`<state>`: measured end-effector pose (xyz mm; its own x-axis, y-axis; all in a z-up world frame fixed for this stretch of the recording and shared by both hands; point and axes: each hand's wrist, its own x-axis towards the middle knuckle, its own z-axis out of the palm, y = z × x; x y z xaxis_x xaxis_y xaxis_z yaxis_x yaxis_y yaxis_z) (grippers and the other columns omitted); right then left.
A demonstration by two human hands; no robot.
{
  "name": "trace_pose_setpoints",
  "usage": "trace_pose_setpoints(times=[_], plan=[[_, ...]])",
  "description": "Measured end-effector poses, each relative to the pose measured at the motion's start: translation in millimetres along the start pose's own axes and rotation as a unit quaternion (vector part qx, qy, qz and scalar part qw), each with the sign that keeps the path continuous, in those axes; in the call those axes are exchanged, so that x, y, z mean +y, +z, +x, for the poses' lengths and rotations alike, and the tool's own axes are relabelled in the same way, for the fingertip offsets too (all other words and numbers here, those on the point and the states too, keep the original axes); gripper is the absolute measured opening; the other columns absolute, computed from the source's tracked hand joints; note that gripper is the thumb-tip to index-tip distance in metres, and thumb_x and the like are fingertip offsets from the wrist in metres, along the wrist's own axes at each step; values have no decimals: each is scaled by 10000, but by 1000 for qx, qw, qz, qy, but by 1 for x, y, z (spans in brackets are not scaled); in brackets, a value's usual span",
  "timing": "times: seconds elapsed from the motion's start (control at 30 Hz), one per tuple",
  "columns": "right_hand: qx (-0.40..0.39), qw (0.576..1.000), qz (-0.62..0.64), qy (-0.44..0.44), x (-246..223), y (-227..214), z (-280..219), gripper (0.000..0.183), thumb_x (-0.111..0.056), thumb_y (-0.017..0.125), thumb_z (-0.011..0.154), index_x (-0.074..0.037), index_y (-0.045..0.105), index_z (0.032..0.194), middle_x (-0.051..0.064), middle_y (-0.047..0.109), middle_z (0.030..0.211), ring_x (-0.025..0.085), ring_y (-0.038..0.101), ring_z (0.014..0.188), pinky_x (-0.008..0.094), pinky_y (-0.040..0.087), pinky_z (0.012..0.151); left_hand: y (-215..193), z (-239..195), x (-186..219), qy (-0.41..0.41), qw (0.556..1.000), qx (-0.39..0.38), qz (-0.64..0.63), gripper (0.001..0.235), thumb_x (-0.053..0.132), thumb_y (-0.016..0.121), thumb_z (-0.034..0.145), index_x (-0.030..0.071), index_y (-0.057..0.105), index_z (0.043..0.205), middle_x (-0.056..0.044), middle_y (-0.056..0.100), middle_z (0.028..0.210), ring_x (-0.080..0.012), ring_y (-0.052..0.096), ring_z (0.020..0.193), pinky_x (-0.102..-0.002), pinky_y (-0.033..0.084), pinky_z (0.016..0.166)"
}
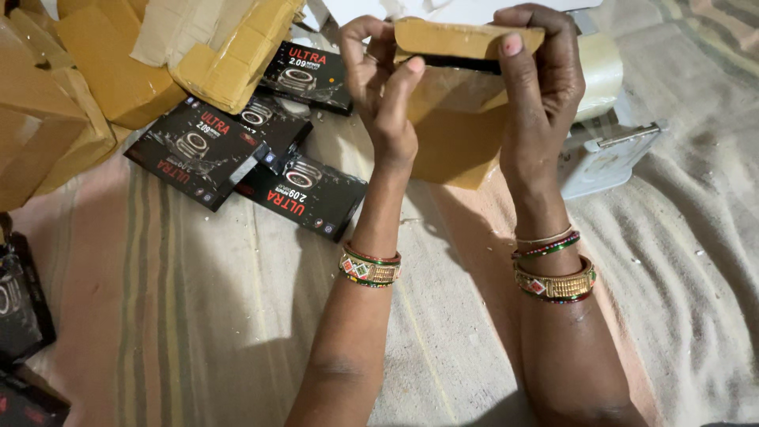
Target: The person places smartwatch boxes into small cardboard shipping boxes, seals them with clear tape, and stacks them. They also open several smartwatch boxes to reveal the watch, strap, and charger inside before repacking them.
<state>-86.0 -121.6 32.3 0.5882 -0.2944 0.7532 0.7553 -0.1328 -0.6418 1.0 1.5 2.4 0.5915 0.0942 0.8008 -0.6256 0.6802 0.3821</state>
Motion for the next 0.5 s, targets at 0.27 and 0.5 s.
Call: trace_pose_setpoints(times=[0.27,0.5], plan=[[-49,998,-8,-33,9,-6,0,106,-170,584,1160,-88,594,1227,19,664,1250,116,642,1205,281,547,1108,-1,2,3,-24,996,-13,88,356,60,658,971,73,579,1318,-35,667,1189,-95,615,1035,-274,517,953],[-71,997,19,-19,13,-13,0,70,-124,605,1209,-57,616,1222,50,630,1288,128,613,1251,271,504,1082,-15,-1,-5,-30,997,-33,70,180,-46,643,977,4,660,1150,-72,679,1172,-127,623,1130,-278,469,1062]])
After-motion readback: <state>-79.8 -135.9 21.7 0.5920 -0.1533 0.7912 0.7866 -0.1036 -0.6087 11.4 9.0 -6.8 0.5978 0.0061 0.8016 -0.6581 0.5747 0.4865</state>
